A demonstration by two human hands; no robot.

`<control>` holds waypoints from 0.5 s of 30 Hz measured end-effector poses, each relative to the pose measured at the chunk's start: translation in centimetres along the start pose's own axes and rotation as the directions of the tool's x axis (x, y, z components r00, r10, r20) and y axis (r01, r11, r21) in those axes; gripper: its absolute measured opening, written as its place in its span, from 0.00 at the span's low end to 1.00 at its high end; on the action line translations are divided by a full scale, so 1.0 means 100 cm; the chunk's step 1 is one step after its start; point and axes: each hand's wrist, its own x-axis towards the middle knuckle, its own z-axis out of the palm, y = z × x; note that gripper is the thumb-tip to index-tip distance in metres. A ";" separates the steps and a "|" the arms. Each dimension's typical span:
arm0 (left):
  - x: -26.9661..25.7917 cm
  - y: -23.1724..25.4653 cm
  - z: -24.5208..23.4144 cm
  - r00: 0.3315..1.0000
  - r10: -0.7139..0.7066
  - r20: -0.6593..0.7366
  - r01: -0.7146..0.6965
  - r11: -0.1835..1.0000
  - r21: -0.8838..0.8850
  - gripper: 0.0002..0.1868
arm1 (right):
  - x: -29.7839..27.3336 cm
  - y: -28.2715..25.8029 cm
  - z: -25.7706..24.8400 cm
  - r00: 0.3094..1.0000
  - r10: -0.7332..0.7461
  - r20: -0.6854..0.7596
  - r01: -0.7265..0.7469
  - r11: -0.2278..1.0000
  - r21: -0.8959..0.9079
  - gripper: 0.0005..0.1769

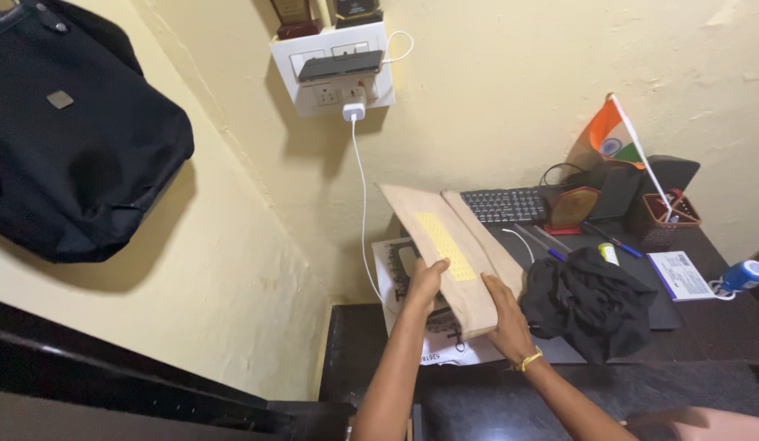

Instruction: The person clears items from a desk including books, notebooks, and a laptop, and then wipes the desk surface, keyboard, mouse, and speakers using a cloth.

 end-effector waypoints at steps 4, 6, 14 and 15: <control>-0.046 0.065 0.030 0.985 0.156 0.068 -0.156 0.988 -0.005 0.27 | 0.002 -0.018 -0.024 0.978 -0.143 -0.150 0.141 0.990 -0.020 0.56; -0.068 0.096 0.041 0.979 0.186 0.085 -0.186 0.983 -0.006 0.26 | 0.005 -0.024 -0.036 0.921 -0.209 -0.329 0.173 0.976 -0.135 0.51; -0.148 0.172 0.089 0.862 0.334 0.381 -0.312 0.942 -0.120 0.24 | -0.009 -0.026 -0.104 0.781 -0.139 -0.609 -0.017 0.970 -0.243 0.48; -0.154 0.175 0.096 0.855 0.325 0.404 -0.302 0.945 -0.122 0.24 | -0.013 -0.021 -0.114 0.771 -0.065 -0.634 0.007 0.996 -0.093 0.47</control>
